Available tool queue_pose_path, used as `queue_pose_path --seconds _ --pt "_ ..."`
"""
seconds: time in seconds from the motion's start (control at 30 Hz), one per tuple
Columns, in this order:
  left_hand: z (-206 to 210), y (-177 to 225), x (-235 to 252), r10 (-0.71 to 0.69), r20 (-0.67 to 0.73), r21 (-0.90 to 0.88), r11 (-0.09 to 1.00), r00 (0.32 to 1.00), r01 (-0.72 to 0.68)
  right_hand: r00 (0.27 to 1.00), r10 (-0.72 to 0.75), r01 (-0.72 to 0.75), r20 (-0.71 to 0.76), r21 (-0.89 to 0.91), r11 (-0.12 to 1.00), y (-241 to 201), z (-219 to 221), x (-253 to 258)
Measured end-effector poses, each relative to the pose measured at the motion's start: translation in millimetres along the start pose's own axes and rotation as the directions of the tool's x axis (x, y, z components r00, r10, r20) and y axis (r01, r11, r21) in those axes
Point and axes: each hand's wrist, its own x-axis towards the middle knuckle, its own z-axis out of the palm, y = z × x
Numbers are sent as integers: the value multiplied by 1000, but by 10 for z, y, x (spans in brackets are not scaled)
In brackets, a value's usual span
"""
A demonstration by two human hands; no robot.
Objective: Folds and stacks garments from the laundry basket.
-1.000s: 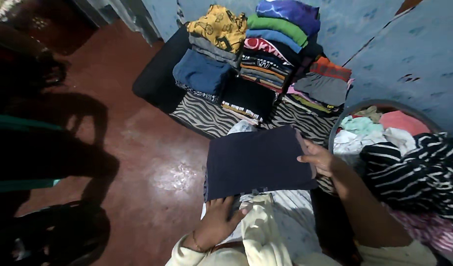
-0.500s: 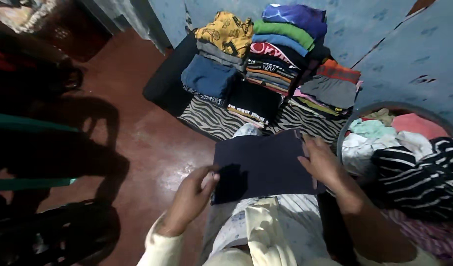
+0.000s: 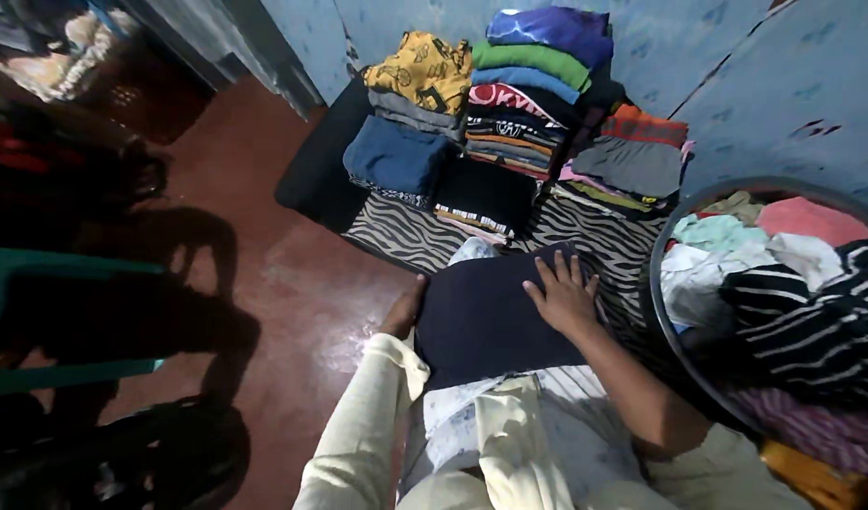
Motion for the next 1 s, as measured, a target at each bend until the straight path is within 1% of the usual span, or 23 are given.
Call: queue_pose_path --seconds 0.03,0.07,0.1,0.13,0.2,0.3,0.4,0.5,0.6,0.67,0.73,0.8,0.87,0.9,0.97,1.0 --pt "-49 -14 47 -40 -8 -69 997 999 40 1000 3 -3 2 8 1000 2 8 -16" --pt "-91 10 73 -49 -4 -99 994 999 48 1000 3 -3 -2 13 1000 -4 17 -23" --pt "-137 35 94 -28 16 -101 994 999 29 1000 4 -4 -9 13 1000 -12 24 -24" --pt "-182 57 107 12 41 -74 997 999 -9 1000 5 -4 -15 13 1000 -19 31 -27" --pt "-251 134 87 93 87 36 995 992 -96 1000 11 -11 -21 11 1000 -34 35 -31" --pt "-308 328 -13 125 185 187 969 975 -160 999 15 -15 -41 12 1000 -47 38 -34" --pt "-374 355 66 91 261 207 967 961 -148 999 12 -11 -45 11 1000 -46 41 -16" --pt "-420 327 164 95 269 146 980 959 -138 999 14 -14 -34 6 1000 -50 45 -8" --pt "-567 386 54 215 253 59 970 943 -237 1000 21 -21 -15 8 1000 -35 36 -12" --pt "-711 446 -61 301 259 96 937 918 -335 999 15 -14 -30 7 1000 -45 40 -22" --pt "-780 425 -85 346 239 144 911 907 -386 999 9 -9 -33 -4 1000 -81 46 -36" --pt "-709 335 -52 327 161 82 936 931 -343 1000 7 -7 -30 -17 1000 -121 46 -43" --pt "-524 182 -68 253 58 -30 967 966 -251 999 6 -7 -40 -32 999 -144 51 -45" --pt "-433 83 -105 202 32 -71 977 979 -200 999 7 -9 -42 -40 999 -157 45 -49" --pt "-312 -98 -226 86 64 -128 989 994 -77 997 -11 9 -75 -32 999 -199 32 -86" --pt "-277 -163 -308 46 74 -149 988 996 -35 991 -48 49 -127 0 999 -228 47 -122"
